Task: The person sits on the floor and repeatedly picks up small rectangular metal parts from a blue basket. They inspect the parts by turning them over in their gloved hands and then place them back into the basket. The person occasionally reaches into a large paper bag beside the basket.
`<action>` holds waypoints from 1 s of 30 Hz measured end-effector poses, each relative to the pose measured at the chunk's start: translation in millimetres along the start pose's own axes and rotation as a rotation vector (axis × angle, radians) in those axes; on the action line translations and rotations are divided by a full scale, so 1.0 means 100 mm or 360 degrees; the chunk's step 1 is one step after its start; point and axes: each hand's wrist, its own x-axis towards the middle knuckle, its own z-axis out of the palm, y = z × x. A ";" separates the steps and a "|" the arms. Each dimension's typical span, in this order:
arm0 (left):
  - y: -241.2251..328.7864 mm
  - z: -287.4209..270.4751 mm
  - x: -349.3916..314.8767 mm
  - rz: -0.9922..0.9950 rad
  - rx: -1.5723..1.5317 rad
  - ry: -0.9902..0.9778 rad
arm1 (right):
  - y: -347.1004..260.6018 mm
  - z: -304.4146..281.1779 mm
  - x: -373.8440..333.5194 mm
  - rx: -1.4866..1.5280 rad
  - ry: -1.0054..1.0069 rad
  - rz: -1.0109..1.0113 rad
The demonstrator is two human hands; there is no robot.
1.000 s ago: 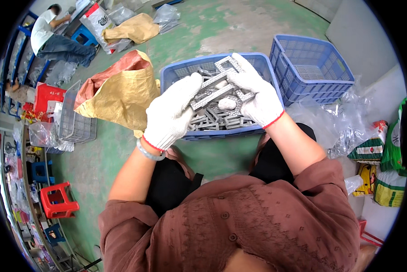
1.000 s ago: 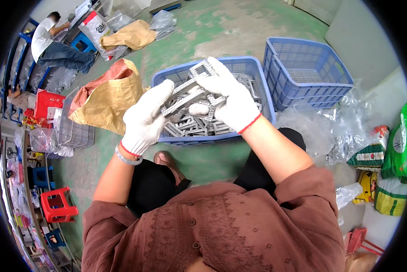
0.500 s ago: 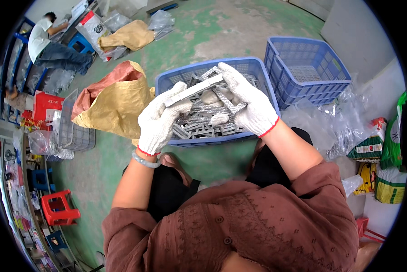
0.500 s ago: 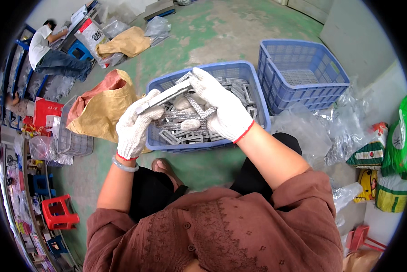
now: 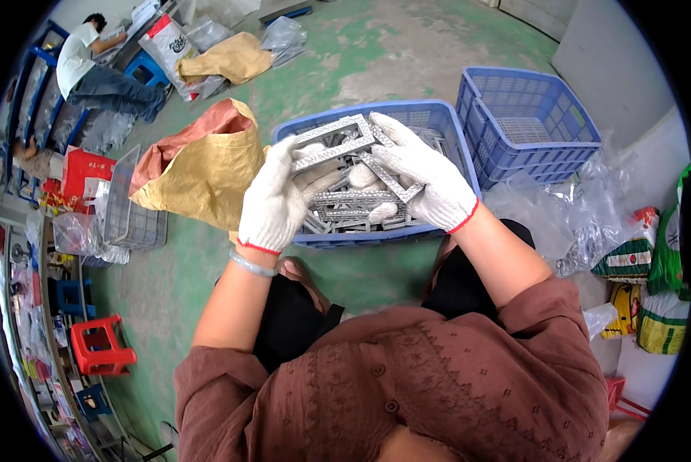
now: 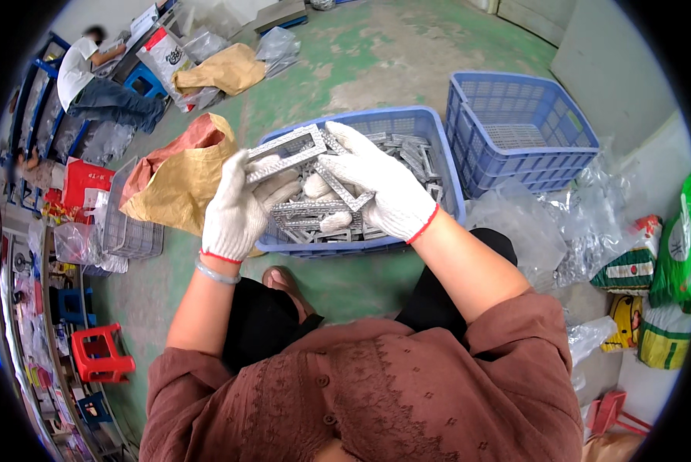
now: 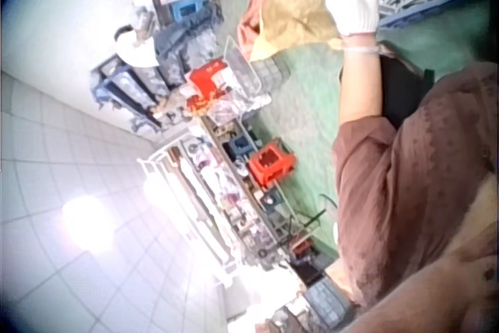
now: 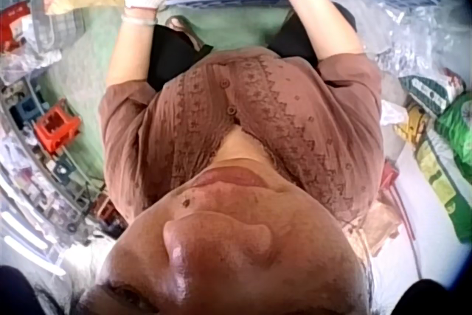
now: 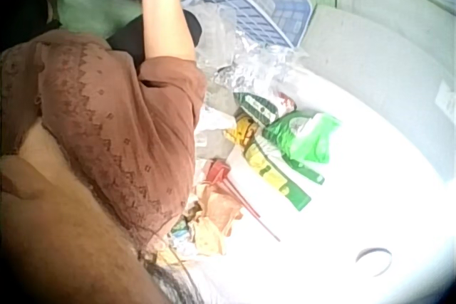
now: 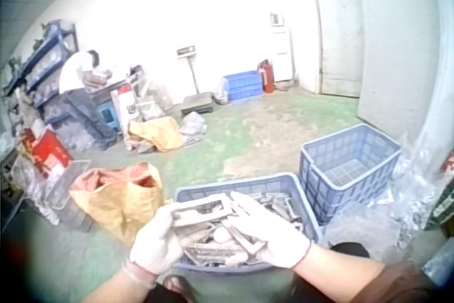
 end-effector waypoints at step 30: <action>-0.04 -0.45 -0.16 -0.0526 0.0085 -0.0144 | -0.12 -0.04 0.00 -0.0087 -0.0070 -0.0055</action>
